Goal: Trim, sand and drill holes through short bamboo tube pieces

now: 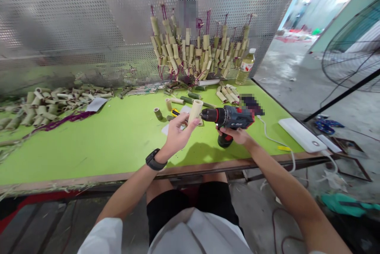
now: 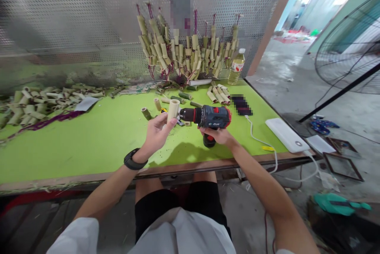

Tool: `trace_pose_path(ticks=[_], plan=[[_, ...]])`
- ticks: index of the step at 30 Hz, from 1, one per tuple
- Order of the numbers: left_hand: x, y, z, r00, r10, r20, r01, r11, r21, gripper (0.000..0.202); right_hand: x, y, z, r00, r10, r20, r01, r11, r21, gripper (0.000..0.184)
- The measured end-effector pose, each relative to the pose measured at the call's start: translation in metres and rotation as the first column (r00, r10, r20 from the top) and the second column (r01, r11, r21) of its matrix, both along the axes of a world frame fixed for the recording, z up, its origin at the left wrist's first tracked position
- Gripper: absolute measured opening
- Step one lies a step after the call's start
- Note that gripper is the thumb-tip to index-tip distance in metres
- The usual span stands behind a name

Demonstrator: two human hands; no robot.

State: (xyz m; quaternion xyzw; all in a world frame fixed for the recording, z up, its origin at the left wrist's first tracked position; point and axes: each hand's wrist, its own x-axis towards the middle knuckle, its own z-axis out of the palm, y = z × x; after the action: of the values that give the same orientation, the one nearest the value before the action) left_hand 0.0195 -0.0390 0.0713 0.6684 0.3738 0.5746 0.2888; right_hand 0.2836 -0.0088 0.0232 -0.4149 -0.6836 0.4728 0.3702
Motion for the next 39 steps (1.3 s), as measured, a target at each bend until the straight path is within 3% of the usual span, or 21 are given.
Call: trace_pose_path(ticks=[5, 26, 39], plan=[[0.002, 0.000, -0.001, 0.999, 0.032, -0.006, -0.032, 0.999, 0.035, 0.048, -0.002, -0.001, 0.006, 1.000, 0.012, 0.019, -0.012, 1.000, 0.014, 0.052], [-0.008, 0.002, -0.007, 0.998, 0.060, -0.010, -0.060, 0.998, 0.021, 0.048, 0.002, 0.004, -0.003, 0.997, 0.045, 0.057, -0.044, 0.999, -0.007, 0.053], [-0.037, 0.005, -0.007, 0.995, 0.074, 0.066, -0.074, 0.997, 0.000, 0.042, 0.000, -0.001, 0.005, 0.999, 0.022, 0.050, -0.023, 1.000, 0.020, 0.053]])
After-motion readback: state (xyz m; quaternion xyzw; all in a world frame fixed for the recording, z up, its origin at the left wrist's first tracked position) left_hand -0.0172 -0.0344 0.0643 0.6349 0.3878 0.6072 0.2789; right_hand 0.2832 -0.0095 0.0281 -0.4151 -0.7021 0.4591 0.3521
